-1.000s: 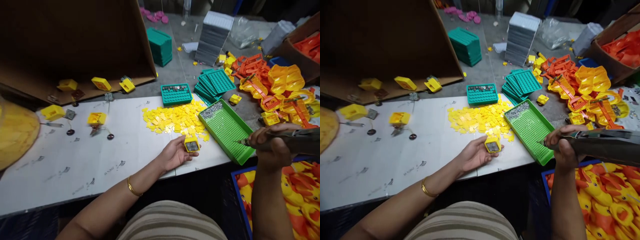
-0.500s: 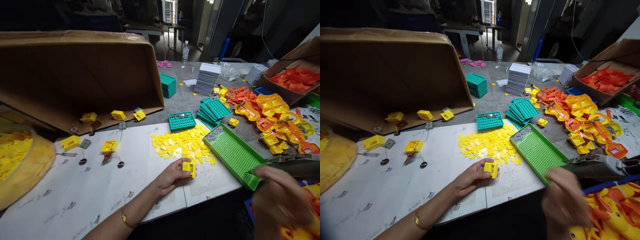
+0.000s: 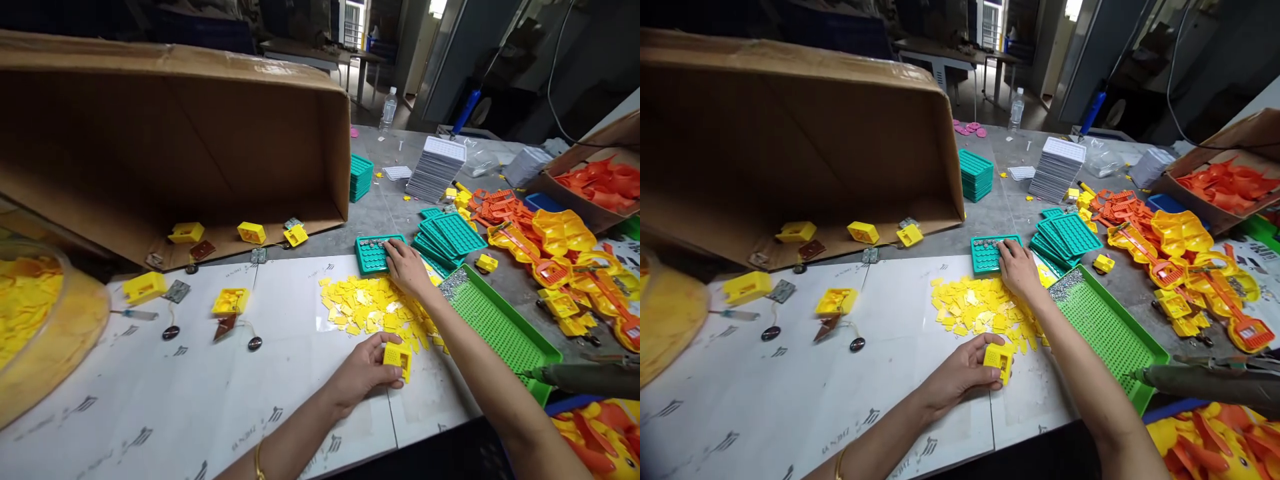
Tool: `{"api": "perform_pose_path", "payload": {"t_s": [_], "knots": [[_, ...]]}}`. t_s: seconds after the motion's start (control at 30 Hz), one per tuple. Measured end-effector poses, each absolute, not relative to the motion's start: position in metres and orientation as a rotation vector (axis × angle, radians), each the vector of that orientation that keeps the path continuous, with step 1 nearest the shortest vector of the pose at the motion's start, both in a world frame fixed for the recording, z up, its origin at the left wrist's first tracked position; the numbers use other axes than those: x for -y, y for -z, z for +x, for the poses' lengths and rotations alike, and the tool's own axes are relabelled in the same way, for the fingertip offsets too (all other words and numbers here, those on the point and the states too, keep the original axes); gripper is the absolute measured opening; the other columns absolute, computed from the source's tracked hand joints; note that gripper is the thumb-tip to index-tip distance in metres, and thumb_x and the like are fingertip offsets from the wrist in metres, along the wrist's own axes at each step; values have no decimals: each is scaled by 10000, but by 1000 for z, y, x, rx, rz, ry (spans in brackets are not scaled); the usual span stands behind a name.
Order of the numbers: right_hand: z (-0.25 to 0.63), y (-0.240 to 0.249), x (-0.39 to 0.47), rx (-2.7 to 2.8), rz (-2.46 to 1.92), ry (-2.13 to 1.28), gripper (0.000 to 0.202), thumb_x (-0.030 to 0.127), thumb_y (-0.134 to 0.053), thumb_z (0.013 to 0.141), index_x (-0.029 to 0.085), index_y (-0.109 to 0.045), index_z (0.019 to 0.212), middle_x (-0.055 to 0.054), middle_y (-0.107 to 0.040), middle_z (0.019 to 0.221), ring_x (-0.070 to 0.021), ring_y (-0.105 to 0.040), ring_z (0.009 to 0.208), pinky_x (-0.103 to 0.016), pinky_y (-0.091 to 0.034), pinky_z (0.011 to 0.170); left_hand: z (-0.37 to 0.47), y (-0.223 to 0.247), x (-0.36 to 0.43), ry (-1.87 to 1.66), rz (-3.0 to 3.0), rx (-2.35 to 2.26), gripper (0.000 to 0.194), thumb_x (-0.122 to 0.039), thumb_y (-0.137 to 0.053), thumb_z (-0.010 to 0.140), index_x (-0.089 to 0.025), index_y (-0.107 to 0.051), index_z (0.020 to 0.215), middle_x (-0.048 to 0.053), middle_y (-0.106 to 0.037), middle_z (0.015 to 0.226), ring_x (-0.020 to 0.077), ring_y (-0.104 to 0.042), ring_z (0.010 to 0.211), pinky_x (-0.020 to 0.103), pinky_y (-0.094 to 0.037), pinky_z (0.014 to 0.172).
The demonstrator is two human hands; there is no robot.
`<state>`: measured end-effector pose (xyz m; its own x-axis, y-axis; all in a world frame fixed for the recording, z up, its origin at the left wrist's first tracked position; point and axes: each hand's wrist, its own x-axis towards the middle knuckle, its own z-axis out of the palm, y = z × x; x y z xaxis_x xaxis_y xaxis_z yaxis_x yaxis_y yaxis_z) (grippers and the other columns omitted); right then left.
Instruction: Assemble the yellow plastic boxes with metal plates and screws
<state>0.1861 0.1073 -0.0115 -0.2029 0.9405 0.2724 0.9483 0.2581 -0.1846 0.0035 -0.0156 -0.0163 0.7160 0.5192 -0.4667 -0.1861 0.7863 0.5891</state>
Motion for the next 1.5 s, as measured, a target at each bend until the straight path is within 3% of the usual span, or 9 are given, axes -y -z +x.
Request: {"api": "perform_pose_path", "payload": {"t_s": [0.23, 0.4, 0.47, 0.63, 0.83, 1.0, 1.2, 1.33, 1.5], "knots": [[206, -4, -96, 2128, -1711, 19, 376, 233, -363, 940, 198, -583, 1244, -112, -554, 1310, -234, -516, 1196, -395, -412, 997, 3, 7, 15, -387, 528, -751, 516, -154, -773, 619, -186, -538, 1077, -12, -593, 869, 68, -575, 687, 233, -523, 695], [218, -17, -110, 1988, -1836, 10, 334, 255, -402, 928, 179, -674, 1108, -96, -653, 915, -209, -610, 855, -310, -460, 779, 3, 2, 14, -378, 511, -781, 533, -156, -781, 619, -173, -559, 1103, 10, -610, 914, 71, -580, 715, 224, -526, 699], [214, -18, -116, 2024, -1880, -15, 301, 242, -440, 910, 205, -701, 1055, -79, -650, 866, -203, -605, 796, -293, -437, 708, 3, 2, 13, -376, 514, -782, 523, -157, -779, 620, -168, -566, 1098, 10, -614, 900, 71, -578, 703, 225, -527, 694], [204, -19, -122, 2084, -1974, -90, 230, 183, -505, 866, 208, -731, 904, -91, -658, 913, -216, -606, 827, -281, -396, 667, 2, 1, 12, -382, 509, -775, 526, -161, -782, 616, -164, -569, 1097, 15, -620, 905, 75, -574, 706, 230, -533, 687], [208, -31, -126, 2061, -1961, -271, 151, 156, -598, 808, 166, -685, 931, -67, -692, 909, -181, -630, 821, -257, -439, 711, 3, 5, 12, -389, 513, -769, 526, -154, -784, 599, -167, -577, 1083, 19, -623, 913, 86, -572, 729, 242, -539, 683], [207, -36, -135, 2051, -1912, -474, 232, 203, -609, 812, 159, -690, 1025, -35, -731, 835, -147, -648, 716, -227, -468, 647, 2, 7, 12, -392, 508, -766, 514, -159, -788, 600, -172, -586, 1073, 14, -627, 904, 85, -567, 722, 245, -541, 678], [209, -33, -148, 2066, -1929, -508, 166, 136, -639, 739, 191, -749, 851, -45, -744, 806, -191, -665, 727, -284, -472, 665, -2, 2, 7, -428, 474, -775, 479, -152, -794, 616, -180, -631, 1065, 15, -639, 898, 92, -601, 753, 231, -536, 723], [209, -35, -142, 1989, -1958, -506, 136, 151, -651, 728, 176, -740, 827, -64, -735, 769, -217, -663, 733, -326, -476, 660, -8, -4, -4, -560, 428, -790, 362, -171, -739, 707, -170, -663, 1062, 39, -655, 947, 117, -628, 809, 270, -544, 809], [188, -43, -88, 1912, -1691, -744, 148, 293, -683, 761, 178, -723, 845, -39, -731, 845, -165, -659, 780, -289, -507, 698, -13, -5, -17, -724, 365, -789, 266, -166, -601, 826, -120, -644, 1085, 102, -664, 1062, 165, -653, 902, 281, -552, 808]]}}
